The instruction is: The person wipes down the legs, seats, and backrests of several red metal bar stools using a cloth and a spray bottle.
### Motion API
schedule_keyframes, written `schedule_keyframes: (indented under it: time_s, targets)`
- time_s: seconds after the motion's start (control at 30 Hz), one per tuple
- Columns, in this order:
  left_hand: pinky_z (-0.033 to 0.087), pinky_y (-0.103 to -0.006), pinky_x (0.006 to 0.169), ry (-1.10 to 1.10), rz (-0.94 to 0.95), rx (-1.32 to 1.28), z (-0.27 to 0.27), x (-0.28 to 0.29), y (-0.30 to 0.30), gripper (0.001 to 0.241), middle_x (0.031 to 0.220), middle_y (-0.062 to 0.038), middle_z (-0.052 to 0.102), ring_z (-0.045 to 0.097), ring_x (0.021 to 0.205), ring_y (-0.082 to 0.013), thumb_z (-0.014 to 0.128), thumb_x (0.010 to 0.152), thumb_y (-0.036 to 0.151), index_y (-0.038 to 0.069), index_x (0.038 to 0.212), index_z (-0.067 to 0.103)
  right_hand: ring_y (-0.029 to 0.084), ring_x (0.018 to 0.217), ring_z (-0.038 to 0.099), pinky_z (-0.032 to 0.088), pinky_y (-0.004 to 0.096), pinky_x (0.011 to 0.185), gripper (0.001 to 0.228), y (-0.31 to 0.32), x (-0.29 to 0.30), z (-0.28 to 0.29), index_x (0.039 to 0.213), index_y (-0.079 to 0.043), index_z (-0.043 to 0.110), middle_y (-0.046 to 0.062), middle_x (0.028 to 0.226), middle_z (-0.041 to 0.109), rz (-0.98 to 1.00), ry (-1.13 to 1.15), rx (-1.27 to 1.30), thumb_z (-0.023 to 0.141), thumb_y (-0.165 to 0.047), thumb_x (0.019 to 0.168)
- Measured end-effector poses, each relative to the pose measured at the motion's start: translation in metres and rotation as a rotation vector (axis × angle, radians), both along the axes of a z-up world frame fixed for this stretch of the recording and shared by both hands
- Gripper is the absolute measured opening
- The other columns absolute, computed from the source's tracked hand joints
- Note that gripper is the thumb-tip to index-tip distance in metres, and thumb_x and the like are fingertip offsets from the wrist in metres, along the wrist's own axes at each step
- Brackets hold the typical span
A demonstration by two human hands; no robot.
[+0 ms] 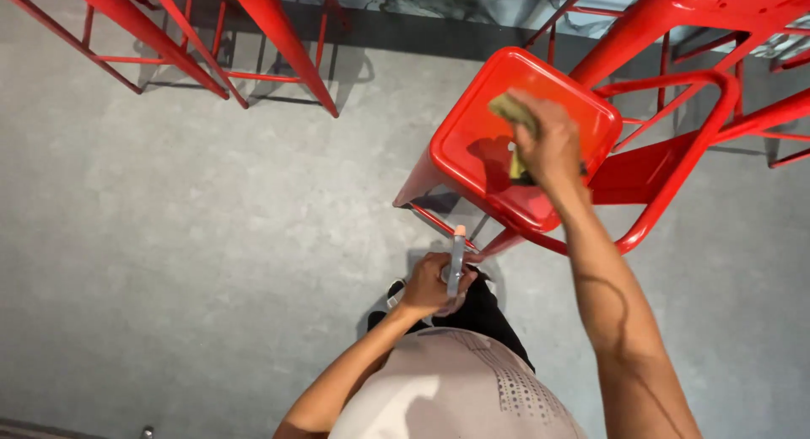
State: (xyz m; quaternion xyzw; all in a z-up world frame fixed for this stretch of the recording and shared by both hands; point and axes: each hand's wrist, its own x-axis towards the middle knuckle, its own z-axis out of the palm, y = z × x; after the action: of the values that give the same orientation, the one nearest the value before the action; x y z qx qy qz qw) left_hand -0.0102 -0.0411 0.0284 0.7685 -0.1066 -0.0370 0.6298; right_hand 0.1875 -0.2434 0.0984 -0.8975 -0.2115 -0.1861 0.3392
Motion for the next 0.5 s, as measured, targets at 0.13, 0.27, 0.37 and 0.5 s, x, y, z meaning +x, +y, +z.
schedule_keyframes:
  time_s: [0.13,0.27,0.37,0.5]
  targets:
    - [0.051,-0.0401,0.067,-0.019,-0.062,0.116,0.007,0.013,-0.050,0.040,0.077,-0.013,0.069,0.064,0.065,-0.0300,0.079,0.084,0.023,0.010,0.121,0.075,0.034,0.122,0.064,0.051,0.044,0.107,0.052,-0.097,0.038,0.065,0.139,-0.011,0.065,0.014,0.131,0.070,-0.046,-0.285,-0.176,0.074,0.007,0.091]
    - [0.049,-0.0423,0.081,-0.298,-0.039,0.155,-0.018,0.031,-0.108,0.054,0.096,-0.014,0.072,0.066,0.085,-0.0338,0.080,0.084,0.025,0.009,0.134,0.066,0.036,0.113,0.064,0.047,0.049,0.091,0.041,-0.202,0.090,0.068,0.137,-0.014,0.070,0.013,0.123,0.069,-0.142,-0.239,-0.452,0.080,-0.004,0.098]
    - [0.048,-0.0451,0.087,-0.329,-0.003,0.175,-0.032,0.037,-0.151,0.072,0.095,-0.014,0.070,0.066,0.091,-0.0307,0.081,0.085,0.028,0.000,0.145,0.053,0.033,0.113,0.065,0.050,0.047,0.088,0.045,-0.253,0.121,0.046,0.135,-0.017,0.070,0.012,0.126,0.070,0.174,-0.133,-0.579,0.074,-0.014,0.090]
    - [0.048,-0.0401,0.086,-0.228,0.173,0.289,-0.028,0.036,-0.176,0.048,0.099,-0.009,0.076,0.069,0.085,-0.0245,0.080,0.081,0.023,0.009,0.126,0.070,0.028,0.098,0.069,0.053,0.043,0.092,0.038,-0.277,0.142,0.041,0.121,-0.022,0.072,0.008,0.106,0.074,0.555,0.283,-0.713,0.073,-0.044,0.090]
